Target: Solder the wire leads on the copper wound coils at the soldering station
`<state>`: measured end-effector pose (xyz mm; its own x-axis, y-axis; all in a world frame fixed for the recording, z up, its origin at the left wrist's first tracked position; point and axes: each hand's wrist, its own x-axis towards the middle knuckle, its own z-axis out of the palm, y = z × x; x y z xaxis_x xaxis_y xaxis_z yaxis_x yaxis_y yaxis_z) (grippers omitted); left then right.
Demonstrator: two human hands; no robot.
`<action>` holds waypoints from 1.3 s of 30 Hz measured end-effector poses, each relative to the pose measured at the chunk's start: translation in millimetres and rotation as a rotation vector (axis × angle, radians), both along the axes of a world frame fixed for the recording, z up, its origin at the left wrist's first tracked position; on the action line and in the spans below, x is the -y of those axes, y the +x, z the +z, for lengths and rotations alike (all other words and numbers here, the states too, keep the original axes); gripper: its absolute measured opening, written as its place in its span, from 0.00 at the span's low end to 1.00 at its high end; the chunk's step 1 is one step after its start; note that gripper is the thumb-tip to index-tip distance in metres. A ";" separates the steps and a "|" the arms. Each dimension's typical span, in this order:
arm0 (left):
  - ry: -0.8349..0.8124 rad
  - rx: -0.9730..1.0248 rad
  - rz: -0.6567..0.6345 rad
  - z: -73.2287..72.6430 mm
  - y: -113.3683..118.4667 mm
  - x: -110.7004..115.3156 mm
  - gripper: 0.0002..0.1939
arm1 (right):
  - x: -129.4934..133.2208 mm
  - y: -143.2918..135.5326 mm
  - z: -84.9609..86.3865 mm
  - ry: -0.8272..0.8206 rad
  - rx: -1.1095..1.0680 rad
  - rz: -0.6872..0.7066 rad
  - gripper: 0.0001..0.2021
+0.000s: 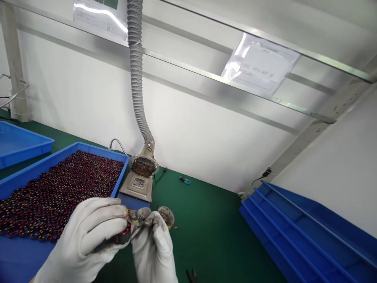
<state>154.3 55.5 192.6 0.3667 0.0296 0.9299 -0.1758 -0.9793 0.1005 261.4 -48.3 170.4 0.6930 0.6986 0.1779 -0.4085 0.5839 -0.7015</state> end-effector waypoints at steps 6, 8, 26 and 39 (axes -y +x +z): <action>-0.042 -0.014 -0.020 -5.5 -3.0 -4.8 0.09 | -18.3 2.7 -26.0 -0.114 0.124 -0.004 0.16; -0.150 -0.058 -0.081 -7.0 -2.6 -6.5 0.11 | -23.1 6.7 -35.0 -0.100 0.089 0.013 0.16; -0.920 -0.229 -0.438 -3.9 -5.1 -14.6 0.09 | -19.7 -6.0 -39.7 -0.114 0.000 0.132 0.18; -0.662 -0.175 -0.418 -3.4 -5.8 -17.2 0.08 | -42.1 6.9 -59.0 -0.094 -0.040 0.125 0.12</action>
<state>148.5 72.7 189.2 0.6082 0.3831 0.6952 -0.4430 -0.5630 0.6977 268.3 -6.2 111.4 0.6046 0.7923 0.0819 -0.5024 0.4592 -0.7326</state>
